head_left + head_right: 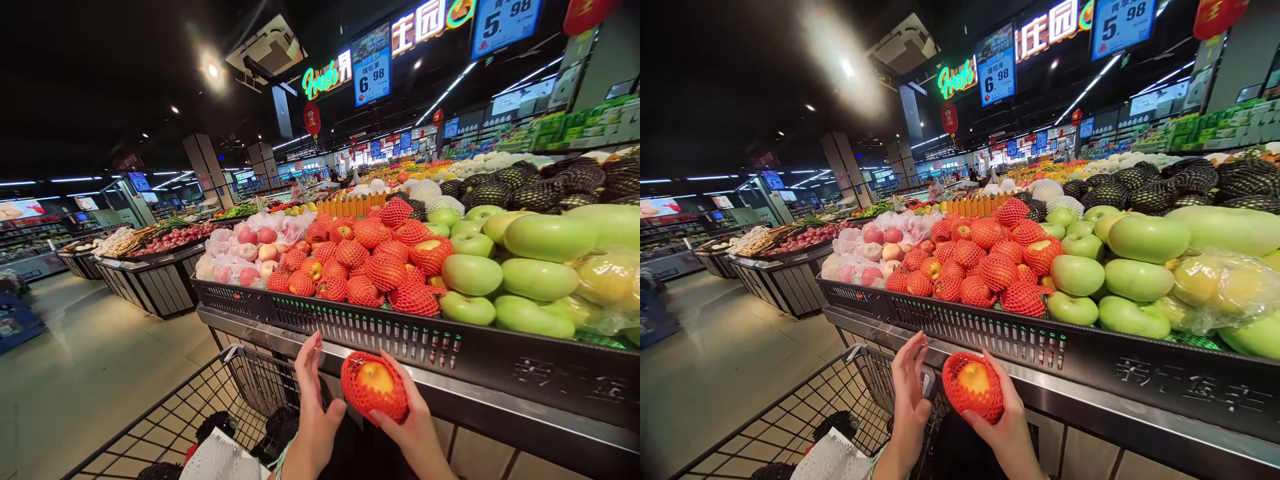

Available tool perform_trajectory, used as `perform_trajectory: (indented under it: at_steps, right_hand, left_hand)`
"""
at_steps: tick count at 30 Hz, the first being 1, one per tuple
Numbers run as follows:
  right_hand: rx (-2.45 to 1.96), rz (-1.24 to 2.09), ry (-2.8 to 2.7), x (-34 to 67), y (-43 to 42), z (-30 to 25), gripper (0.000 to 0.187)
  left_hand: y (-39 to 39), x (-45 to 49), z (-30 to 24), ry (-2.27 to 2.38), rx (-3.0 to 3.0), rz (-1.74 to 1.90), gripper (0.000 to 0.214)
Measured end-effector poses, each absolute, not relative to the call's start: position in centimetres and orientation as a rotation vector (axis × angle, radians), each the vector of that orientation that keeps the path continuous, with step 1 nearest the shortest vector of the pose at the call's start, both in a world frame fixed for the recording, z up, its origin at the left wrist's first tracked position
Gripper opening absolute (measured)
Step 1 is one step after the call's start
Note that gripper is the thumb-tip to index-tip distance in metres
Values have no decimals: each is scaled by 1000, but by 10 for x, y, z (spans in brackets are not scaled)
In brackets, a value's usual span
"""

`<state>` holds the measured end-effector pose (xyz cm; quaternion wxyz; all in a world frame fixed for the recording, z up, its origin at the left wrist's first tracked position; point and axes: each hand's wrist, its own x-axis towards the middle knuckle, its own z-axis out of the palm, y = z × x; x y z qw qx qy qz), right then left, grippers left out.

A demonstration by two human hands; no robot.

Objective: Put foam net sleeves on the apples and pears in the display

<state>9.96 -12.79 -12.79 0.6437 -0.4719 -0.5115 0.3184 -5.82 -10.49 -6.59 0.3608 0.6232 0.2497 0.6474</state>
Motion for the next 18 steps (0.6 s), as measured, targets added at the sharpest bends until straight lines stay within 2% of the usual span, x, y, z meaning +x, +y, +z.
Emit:
perform_trajectory:
  at_steps: [2, 4, 11, 13, 15, 18]
  right_hand:
    - [-1042, 695, -1202, 95, -130, -133, 82]
    - [-1006, 683, -1199, 90, -131, -135, 86]
    - [-861, 675, -924, 75, -132, -137, 89]
    - [-864, 732, -834, 70, -131, -139, 82]
    - [-868, 798, -824, 66, -129, -141, 75]
    - [-857, 768, -944, 61, -126, -138, 83]
  left_hand:
    - [-107, -52, -69, 599, 1627, 1384, 96]
    - [-109, -47, -75, 552, 1592, 1164, 105]
    - [-114, -38, -85, 478, 1604, 1042, 79]
    - [-116, -34, -89, 473, 1577, 1047, 81]
    - [-116, -30, -97, 454, 1492, 1077, 93]
    - [-112, -26, -116, 489, 1326, 1146, 107]
